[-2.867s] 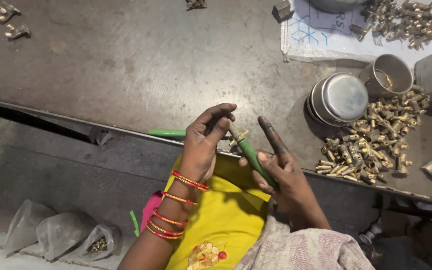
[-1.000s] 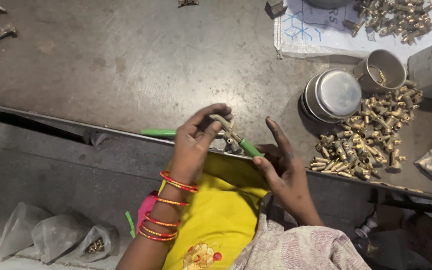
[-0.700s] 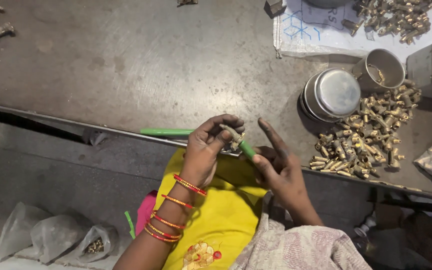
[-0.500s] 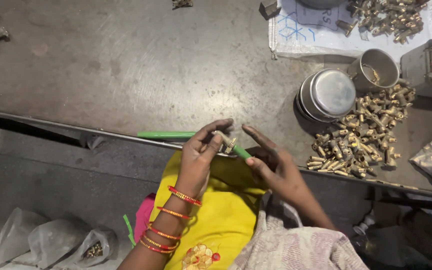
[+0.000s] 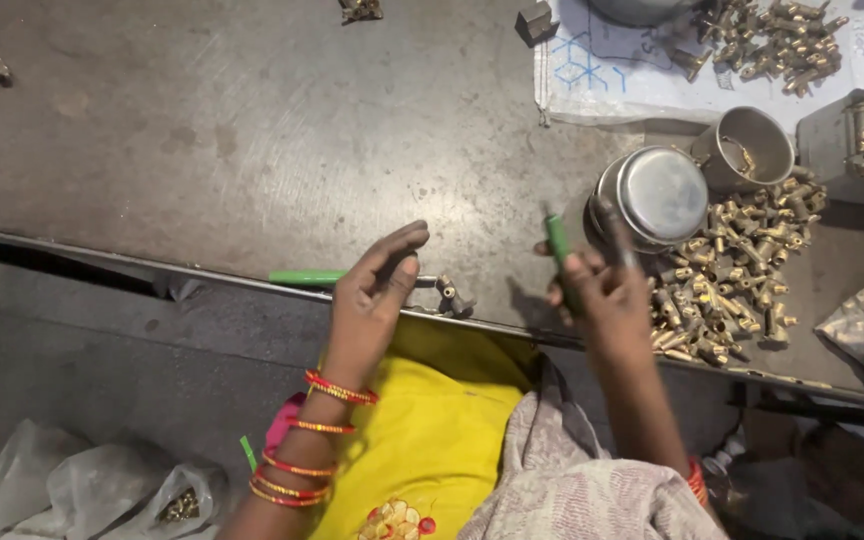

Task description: Inspecting and cleaning small brass metal fittings at a workbench using a specialized probe.

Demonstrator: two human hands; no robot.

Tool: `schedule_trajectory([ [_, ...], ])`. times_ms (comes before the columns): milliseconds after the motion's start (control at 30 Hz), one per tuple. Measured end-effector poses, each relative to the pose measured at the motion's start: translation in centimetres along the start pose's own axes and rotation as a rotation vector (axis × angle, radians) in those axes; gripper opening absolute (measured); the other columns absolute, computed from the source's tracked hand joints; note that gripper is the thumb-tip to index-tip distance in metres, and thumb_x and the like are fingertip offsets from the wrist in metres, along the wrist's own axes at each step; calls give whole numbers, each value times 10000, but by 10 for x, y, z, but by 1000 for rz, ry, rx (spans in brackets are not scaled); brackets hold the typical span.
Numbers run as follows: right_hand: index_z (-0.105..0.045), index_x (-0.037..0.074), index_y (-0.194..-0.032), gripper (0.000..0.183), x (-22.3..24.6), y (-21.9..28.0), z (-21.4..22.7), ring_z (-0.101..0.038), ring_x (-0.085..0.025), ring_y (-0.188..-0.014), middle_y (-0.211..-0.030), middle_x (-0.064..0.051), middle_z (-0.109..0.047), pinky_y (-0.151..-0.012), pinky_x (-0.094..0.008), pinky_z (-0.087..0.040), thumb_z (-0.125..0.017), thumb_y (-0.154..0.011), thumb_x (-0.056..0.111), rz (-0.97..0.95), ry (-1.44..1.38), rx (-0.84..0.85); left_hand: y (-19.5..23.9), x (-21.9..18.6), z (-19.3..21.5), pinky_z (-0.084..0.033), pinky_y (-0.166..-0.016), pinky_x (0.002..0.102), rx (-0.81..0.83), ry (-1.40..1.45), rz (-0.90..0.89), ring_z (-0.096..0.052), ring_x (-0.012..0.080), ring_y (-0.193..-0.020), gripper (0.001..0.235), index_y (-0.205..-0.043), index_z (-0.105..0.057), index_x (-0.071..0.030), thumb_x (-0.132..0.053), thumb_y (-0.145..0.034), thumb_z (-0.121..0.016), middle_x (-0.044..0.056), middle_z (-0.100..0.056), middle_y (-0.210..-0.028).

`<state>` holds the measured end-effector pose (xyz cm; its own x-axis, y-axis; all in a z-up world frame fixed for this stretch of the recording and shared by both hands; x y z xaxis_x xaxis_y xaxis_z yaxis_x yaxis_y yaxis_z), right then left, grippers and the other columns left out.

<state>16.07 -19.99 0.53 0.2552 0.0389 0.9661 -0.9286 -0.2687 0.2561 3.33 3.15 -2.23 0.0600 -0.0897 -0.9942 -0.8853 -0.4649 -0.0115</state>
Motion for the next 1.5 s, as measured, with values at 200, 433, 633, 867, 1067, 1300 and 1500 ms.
schedule_trajectory([
  [200,-324,131,-1623,722,-14,11,-24,-650,-118,-921,-1185,-115,-717,-789,-269,-551,-614,-967,49,221,359,141,-61,1,20,-536,-1037,337,19,-342,-69,-666,221,-1257,424,-1352,-639,-93,-184,-946,-718,84,-683,-1363],
  [433,-354,114,-1607,709,-17,10,-24,-676,-206,-1071,-1234,-154,-679,-909,-333,-558,-644,-970,0,396,486,101,-168,26,44,-512,-1066,378,39,-618,-91,-533,309,-1376,492,-1400,-581,-127,-181,-934,-731,124,-519,-1526],
  [633,-370,146,-1585,714,-13,8,-30,-727,-188,-790,-987,-127,-783,-729,-334,-564,-631,-932,21,325,709,21,-298,86,68,-303,-1193,433,-118,-885,-184,-340,388,-1432,647,-1488,-496,-142,-37,-891,-721,181,-335,-1600],
  [867,-398,141,-1553,695,-16,6,-29,-759,-201,-890,-1074,-153,-776,-763,-339,-585,-646,-915,19,303,707,-58,-382,104,58,-468,-1067,396,-132,-838,-282,-538,328,-1267,395,-1239,-692,-96,27,-868,-743,145,-594,-1373],
  [1067,-426,141,-1534,678,-17,4,-28,-770,-202,-880,-1077,-145,-783,-756,-336,-591,-652,-907,20,242,694,-67,-317,99,13,-630,-824,281,25,-394,-132,-744,176,-924,298,-1105,-740,-54,138,-931,-592,97,-744,-1101],
  [1300,-445,147,-1524,655,-15,5,-31,-775,-191,-841,-1031,-127,-795,-752,-325,-590,-652,-914,33,221,717,-32,-181,38,-12,-576,-833,367,270,-478,-407,-684,296,-969,342,-1115,-709,-17,64,-784,-747,154,-713,-1098],
  [1500,-414,87,-1545,685,-10,8,-29,-718,-234,-971,-1138,-178,-739,-853,-341,-550,-661,-911,7,347,736,-81,-182,45,-9,-595,-758,347,390,-391,-180,-733,218,-833,279,-1077,-714,-38,32,-810,-750,90,-747,-949],
])
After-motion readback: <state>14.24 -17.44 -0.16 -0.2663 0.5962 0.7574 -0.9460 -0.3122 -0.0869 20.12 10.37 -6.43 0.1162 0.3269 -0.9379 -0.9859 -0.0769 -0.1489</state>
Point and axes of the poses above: each hand's wrist, its own y-axis away from the middle knuckle, its own z-axis out of the back of the hand, x = y × z, the point moved 5 cm from there along -y, towards the middle knuckle
